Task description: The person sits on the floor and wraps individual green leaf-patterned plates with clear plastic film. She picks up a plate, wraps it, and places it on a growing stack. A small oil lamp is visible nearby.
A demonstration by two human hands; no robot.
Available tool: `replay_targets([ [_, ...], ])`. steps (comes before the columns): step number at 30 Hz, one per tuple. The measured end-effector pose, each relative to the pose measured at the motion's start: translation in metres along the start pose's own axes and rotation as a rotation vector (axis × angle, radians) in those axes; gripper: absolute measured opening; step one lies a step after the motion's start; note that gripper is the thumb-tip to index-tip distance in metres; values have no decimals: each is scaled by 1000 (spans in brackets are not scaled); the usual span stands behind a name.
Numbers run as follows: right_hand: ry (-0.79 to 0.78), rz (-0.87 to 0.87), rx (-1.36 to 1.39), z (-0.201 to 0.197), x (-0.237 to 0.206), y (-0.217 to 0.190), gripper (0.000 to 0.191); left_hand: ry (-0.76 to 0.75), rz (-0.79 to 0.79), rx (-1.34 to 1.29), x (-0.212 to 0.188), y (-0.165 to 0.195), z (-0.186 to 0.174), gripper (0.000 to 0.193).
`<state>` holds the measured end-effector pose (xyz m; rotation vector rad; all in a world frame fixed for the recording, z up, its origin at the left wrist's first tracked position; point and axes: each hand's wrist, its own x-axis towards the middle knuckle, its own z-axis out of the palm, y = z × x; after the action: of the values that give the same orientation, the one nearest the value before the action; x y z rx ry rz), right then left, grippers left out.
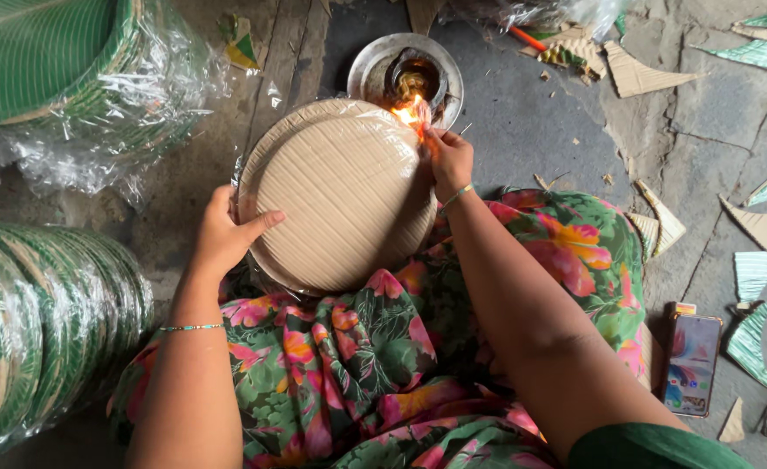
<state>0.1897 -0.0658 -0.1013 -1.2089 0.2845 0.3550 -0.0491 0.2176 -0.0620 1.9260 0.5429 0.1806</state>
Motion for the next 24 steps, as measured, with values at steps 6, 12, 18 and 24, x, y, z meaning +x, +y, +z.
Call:
replay_targets([
  [6, 4, -110, -171, 3, 3, 9, 26, 19, -60, 35, 3, -18, 0, 80],
  [12, -173, 185, -155, 4, -23, -17, 19, 151, -240, 57, 6, -24, -27, 83],
  [18, -1016, 2, -254, 16, -65, -60, 14, -31, 37, -477, -14, -4, -67, 84],
  [24, -1167, -86, -201, 26, -81, -62, 21, 60, 268, -469, -43, 66, -60, 87],
])
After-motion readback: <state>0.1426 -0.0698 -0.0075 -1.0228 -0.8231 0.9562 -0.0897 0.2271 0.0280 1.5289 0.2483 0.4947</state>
